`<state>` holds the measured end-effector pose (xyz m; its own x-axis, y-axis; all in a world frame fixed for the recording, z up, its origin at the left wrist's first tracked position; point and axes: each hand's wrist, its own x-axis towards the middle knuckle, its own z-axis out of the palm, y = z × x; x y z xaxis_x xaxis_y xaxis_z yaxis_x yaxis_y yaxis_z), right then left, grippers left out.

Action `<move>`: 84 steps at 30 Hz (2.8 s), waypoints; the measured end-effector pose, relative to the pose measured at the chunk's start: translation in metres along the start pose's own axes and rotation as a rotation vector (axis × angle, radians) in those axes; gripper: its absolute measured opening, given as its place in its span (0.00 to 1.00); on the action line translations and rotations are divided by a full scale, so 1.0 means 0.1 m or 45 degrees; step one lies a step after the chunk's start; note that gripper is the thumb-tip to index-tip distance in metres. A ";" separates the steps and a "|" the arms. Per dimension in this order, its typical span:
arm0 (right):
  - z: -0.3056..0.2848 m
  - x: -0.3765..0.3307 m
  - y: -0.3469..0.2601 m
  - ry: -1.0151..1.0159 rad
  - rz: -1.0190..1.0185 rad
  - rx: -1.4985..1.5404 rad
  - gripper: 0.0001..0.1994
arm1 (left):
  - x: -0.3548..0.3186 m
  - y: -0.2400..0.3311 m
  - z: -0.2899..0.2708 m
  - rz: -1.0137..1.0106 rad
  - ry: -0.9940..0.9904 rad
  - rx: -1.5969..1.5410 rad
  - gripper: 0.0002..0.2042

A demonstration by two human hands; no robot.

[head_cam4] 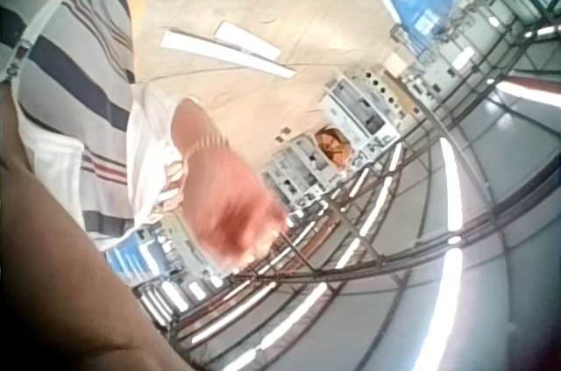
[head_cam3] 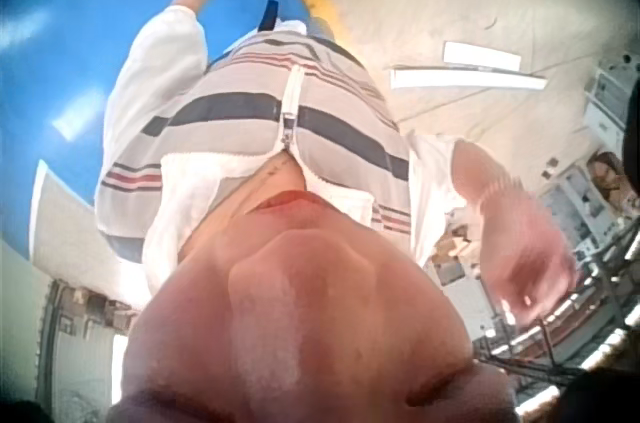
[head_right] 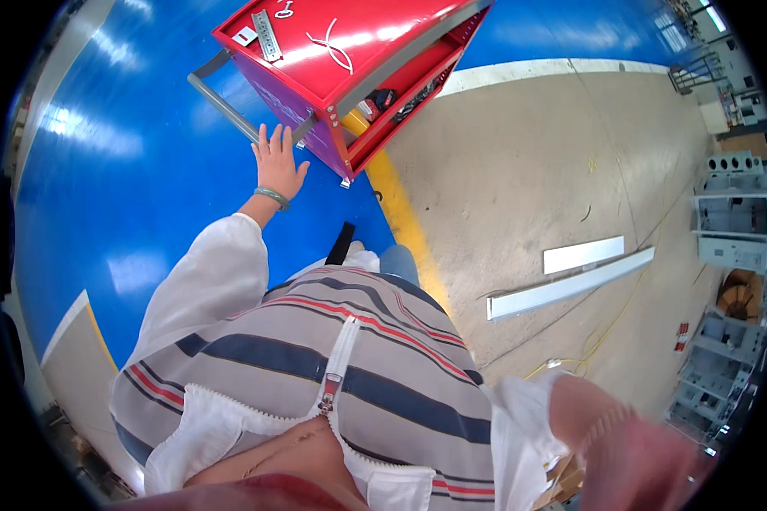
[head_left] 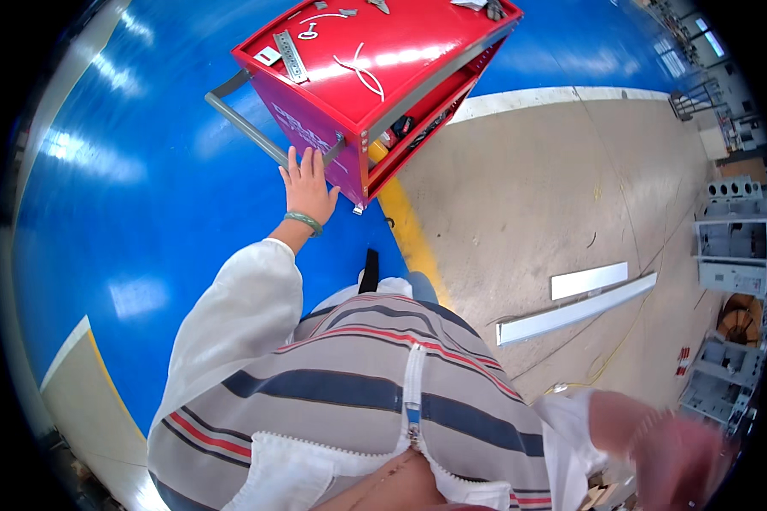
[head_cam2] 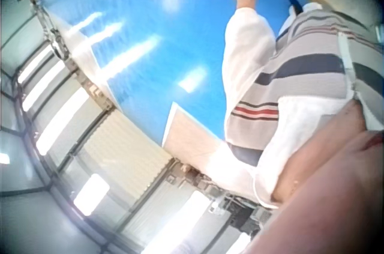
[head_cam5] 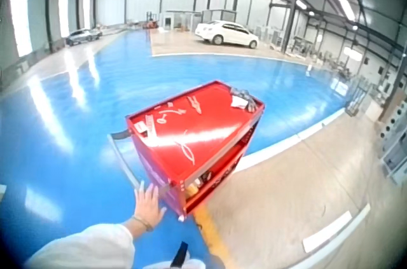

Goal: The person organizes tools and items on a red rolling tool cart, placing a power drill, pliers, and a cloth into the cart. They then move the cart across the workshop floor, pick up a wooden stool and place it in the cart, and later handle a yellow extension cord and power strip before continuing to move the cart.

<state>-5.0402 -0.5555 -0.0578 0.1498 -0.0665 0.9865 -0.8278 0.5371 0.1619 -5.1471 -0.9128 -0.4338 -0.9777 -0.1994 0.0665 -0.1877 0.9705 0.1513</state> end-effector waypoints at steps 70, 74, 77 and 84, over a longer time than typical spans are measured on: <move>4.02 -4.12 -1.33 -1.685 0.767 -0.578 0.10 | 2.35 -3.12 0.47 0.834 0.405 -0.523 0.12; 4.07 -4.20 -1.40 -1.596 0.759 -0.595 0.08 | 2.37 -3.21 0.54 0.849 0.373 -0.369 0.14; 4.09 -4.24 -1.40 -1.543 0.762 -0.657 0.08 | 2.38 -3.21 0.54 0.858 0.406 -0.393 0.14; 4.13 -4.40 -1.50 -1.386 0.815 -0.848 0.07 | 2.32 -3.24 0.50 0.887 0.270 -0.414 0.16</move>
<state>-5.2054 -0.9538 -0.5055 -0.8816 -0.1034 0.4606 -0.1433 0.9883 -0.0523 -5.3179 -1.2667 -0.5166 -0.8147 0.3855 0.4332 0.5292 0.7996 0.2837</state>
